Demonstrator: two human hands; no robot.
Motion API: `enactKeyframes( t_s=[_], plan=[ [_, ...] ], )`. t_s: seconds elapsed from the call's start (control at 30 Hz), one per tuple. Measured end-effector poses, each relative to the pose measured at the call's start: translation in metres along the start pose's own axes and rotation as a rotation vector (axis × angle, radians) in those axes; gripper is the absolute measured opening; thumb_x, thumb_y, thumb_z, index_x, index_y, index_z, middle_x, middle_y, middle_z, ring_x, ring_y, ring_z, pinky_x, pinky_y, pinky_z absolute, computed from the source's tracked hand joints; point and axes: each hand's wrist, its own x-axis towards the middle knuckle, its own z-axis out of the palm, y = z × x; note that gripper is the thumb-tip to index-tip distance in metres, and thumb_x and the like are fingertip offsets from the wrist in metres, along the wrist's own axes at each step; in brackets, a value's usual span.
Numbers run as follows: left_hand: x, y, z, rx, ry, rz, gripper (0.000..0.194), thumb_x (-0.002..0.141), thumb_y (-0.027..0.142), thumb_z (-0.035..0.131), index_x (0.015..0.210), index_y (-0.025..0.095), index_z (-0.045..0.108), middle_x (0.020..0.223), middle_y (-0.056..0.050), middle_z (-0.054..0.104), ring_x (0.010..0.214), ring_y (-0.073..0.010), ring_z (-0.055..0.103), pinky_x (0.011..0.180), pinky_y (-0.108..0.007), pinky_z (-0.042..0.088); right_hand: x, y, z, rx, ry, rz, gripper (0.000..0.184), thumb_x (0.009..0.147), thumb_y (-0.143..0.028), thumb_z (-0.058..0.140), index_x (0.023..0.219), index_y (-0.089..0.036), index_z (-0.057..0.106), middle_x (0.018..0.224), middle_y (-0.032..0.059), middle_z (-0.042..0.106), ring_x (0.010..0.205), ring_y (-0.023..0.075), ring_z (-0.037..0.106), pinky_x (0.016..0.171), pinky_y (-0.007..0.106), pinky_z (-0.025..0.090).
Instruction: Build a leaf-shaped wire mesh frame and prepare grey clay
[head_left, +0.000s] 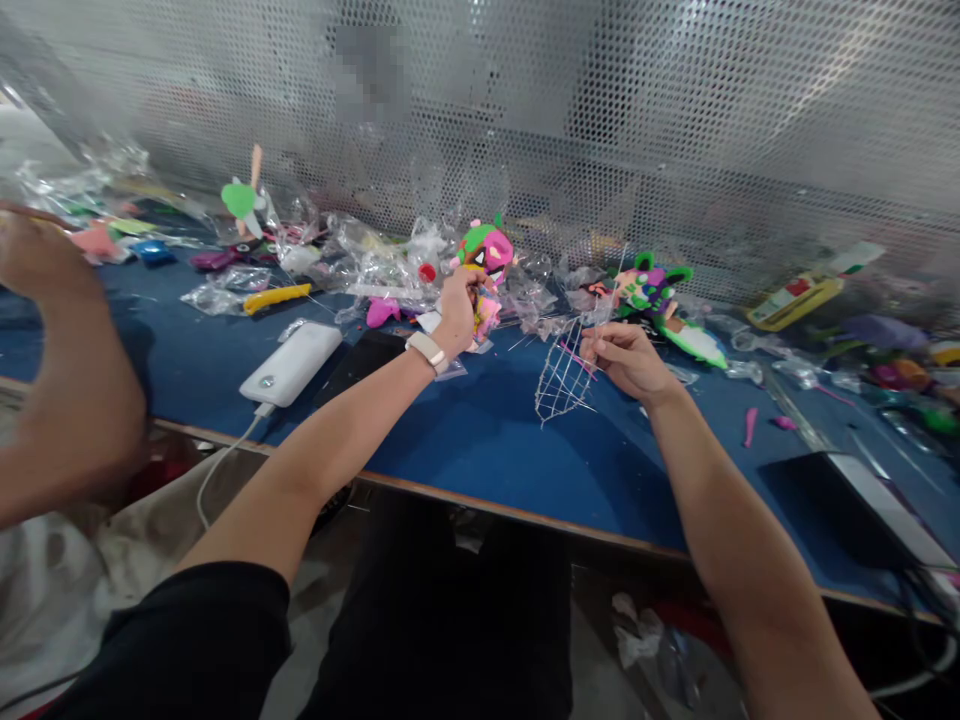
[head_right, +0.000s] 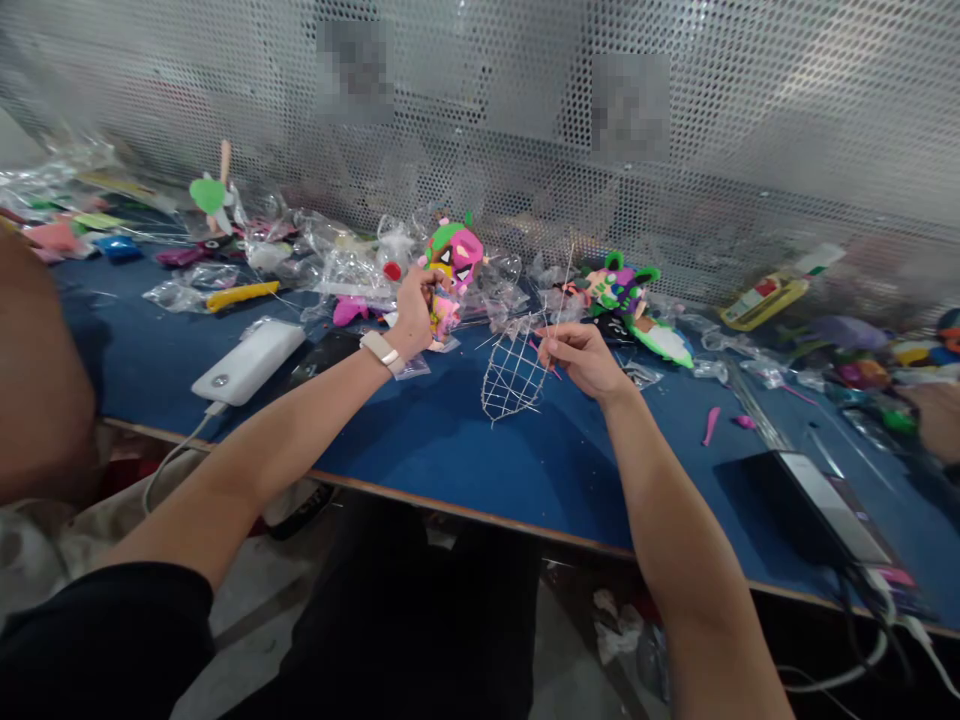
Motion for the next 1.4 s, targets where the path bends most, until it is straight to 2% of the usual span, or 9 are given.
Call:
enactKeyframes(
  t_s=[0.1,0.3,0.4,0.53,0.93,1.1,1.17,1.27,1.4],
  plan=[
    [-0.003,0.003,-0.004,-0.153,0.129,-0.134,0.063,0.108,0.071,0.024,0.077,0.023,0.052,0.065,-0.003,0.049,0.058,-0.0151,0.053,0.054,-0.032,0.042,0.000,0.000,0.000,-0.006,-0.006,0.002,0.038,0.065,-0.056,0.103,0.088,-0.030,0.087,0.063,-0.0017,0.073,0.055,0.0139,0.061,0.051,0.029,0.045],
    [-0.013,0.014,-0.006,-0.201,0.035,-0.278,0.058,0.107,0.074,0.033,0.083,0.024,0.052,0.048,0.004,0.035,0.039,-0.0142,0.041,0.045,-0.033,0.034,0.000,0.002,0.001,-0.022,-0.020,-0.003,0.039,0.067,-0.058,0.102,0.091,-0.031,0.087,0.064,-0.0025,0.073,0.055,0.0127,0.061,0.051,0.029,0.046],
    [-0.019,0.014,-0.004,-0.093,0.033,-0.145,0.050,0.109,0.067,0.041,0.087,0.024,0.053,0.054,0.003,0.045,0.049,-0.0164,0.054,0.051,-0.033,0.044,0.001,0.002,0.003,-0.031,-0.033,0.007,0.040,0.067,-0.059,0.101,0.091,-0.030,0.087,0.063,-0.0028,0.072,0.055,0.0123,0.060,0.050,0.028,0.045],
    [-0.027,0.012,0.001,0.040,-0.133,0.092,0.027,0.112,0.046,0.049,0.104,0.022,0.057,0.098,-0.009,0.074,0.090,-0.0193,0.072,0.082,-0.036,0.060,0.001,0.003,0.004,-0.019,-0.054,0.012,0.036,0.068,-0.056,0.101,0.091,-0.031,0.088,0.064,-0.0028,0.073,0.056,0.0112,0.061,0.053,0.027,0.046],
    [-0.041,0.021,0.000,0.647,-0.441,0.612,0.023,0.109,0.031,0.055,0.106,0.017,0.073,0.117,-0.014,0.069,0.117,-0.0265,0.064,0.108,-0.044,0.053,0.001,0.004,0.004,0.007,-0.080,0.007,0.031,0.072,-0.052,0.101,0.092,-0.032,0.089,0.064,-0.0023,0.074,0.055,0.0104,0.061,0.052,0.025,0.044],
    [-0.045,0.024,0.002,0.713,-0.408,0.592,0.029,0.104,0.029,0.062,0.078,0.017,0.069,0.132,-0.015,0.065,0.131,-0.0315,0.060,0.116,-0.052,0.049,0.002,0.006,0.003,-0.012,-0.092,0.001,0.032,0.073,-0.053,0.100,0.093,-0.031,0.090,0.064,-0.0015,0.074,0.056,0.0108,0.061,0.051,0.026,0.044],
    [-0.046,0.020,0.005,0.773,-0.474,0.530,0.015,0.101,0.029,0.066,0.096,0.016,0.073,0.141,-0.016,0.062,0.135,-0.0331,0.059,0.115,-0.050,0.051,0.002,0.007,0.004,-0.026,-0.103,0.003,0.031,0.074,-0.054,0.099,0.093,-0.032,0.090,0.065,-0.0013,0.074,0.057,0.0108,0.061,0.050,0.026,0.043],
    [-0.047,0.014,0.011,0.898,-0.546,0.420,0.039,0.100,0.029,0.064,0.137,0.015,0.064,0.140,-0.017,0.064,0.127,-0.0337,0.063,0.109,-0.049,0.054,0.001,0.007,0.004,-0.033,-0.115,0.010,0.027,0.076,-0.054,0.098,0.094,-0.035,0.090,0.066,-0.0017,0.074,0.057,0.0108,0.060,0.051,0.028,0.042],
    [-0.048,0.013,0.017,1.014,-0.492,0.343,0.038,0.104,0.031,0.059,0.137,0.012,0.065,0.134,-0.020,0.066,0.123,-0.0350,0.064,0.107,-0.049,0.053,0.001,0.008,0.004,-0.030,-0.115,0.013,0.029,0.075,-0.055,0.098,0.094,-0.035,0.089,0.067,-0.0023,0.073,0.058,0.0112,0.059,0.053,0.030,0.044]
  ],
)
